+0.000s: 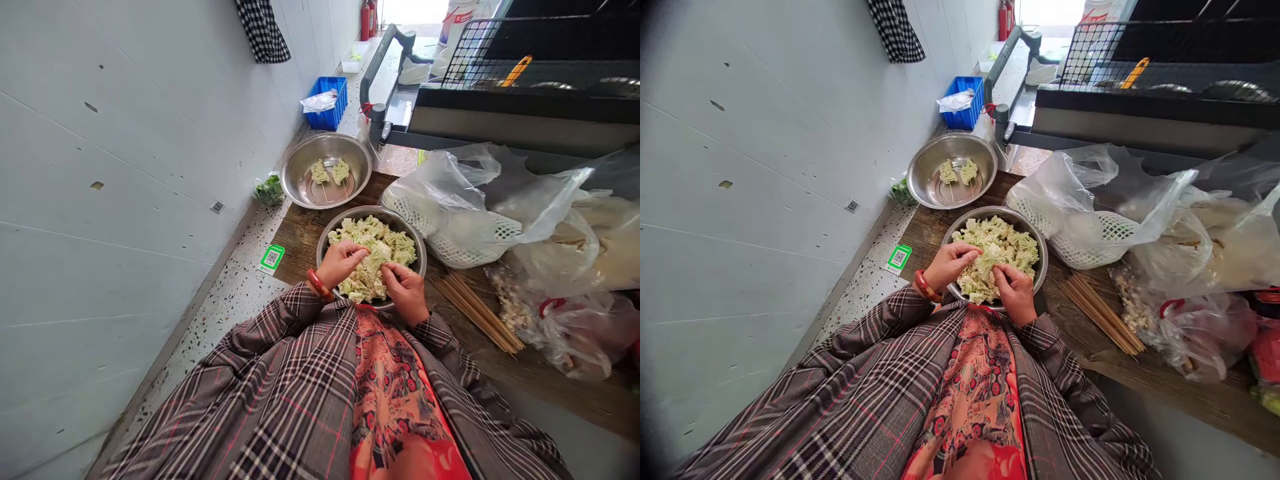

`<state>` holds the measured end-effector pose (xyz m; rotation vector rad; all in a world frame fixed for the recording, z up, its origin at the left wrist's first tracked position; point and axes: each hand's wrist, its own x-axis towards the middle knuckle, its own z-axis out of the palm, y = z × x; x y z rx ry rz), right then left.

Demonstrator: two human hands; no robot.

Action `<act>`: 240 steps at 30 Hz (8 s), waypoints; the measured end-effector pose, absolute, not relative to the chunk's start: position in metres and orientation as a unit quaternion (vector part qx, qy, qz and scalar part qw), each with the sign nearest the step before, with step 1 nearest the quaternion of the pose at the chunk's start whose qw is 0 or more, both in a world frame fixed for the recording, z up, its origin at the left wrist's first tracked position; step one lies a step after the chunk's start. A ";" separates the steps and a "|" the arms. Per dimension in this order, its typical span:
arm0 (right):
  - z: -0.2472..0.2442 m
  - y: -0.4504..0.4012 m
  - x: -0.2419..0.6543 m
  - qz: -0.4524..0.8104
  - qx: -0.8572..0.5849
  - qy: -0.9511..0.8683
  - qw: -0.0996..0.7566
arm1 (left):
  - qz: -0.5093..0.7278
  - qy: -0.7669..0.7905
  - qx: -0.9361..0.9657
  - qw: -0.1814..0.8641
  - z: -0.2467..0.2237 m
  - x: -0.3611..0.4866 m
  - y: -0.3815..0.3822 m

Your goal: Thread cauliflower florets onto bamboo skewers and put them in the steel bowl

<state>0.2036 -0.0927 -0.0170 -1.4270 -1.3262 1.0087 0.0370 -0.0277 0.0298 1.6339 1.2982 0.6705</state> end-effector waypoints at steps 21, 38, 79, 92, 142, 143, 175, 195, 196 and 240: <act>-0.025 -0.094 0.193 0.465 -0.573 -0.495 0.459 | 0.335 0.526 0.495 0.605 0.014 0.050 -0.035; -0.026 -0.096 0.187 0.363 -0.603 -0.556 0.442 | 0.318 0.512 0.537 0.591 -0.003 0.053 -0.047; -0.047 -0.088 0.245 0.414 -0.669 -0.354 0.506 | -0.001 0.679 0.688 0.255 -0.094 0.000 -0.010; -0.036 -0.091 0.229 0.455 -0.639 -0.393 0.480 | 0.281 0.597 0.404 0.634 -0.062 -0.006 -0.015; -0.005 -0.104 0.207 0.402 -0.607 -0.556 0.401 | 0.393 0.483 0.242 0.744 0.032 0.033 -0.024; -0.005 -0.104 0.208 0.402 -0.606 -0.557 0.400 | 0.391 0.488 0.244 0.741 0.032 0.034 -0.025; -0.007 -0.108 0.211 0.392 -0.607 -0.564 0.399 | 0.439 0.500 0.377 0.644 0.028 0.040 -0.037; -0.010 -0.107 0.208 0.375 -0.617 -0.573 0.388 | 0.446 0.515 0.373 0.630 0.025 0.038 -0.036; -0.010 -0.107 0.207 0.375 -0.618 -0.572 0.388 | 0.447 0.515 0.380 0.625 0.025 0.039 -0.036; -0.020 -0.103 0.196 0.467 -0.587 -0.519 0.410 | 0.364 0.532 0.385 0.660 0.009 0.037 -0.036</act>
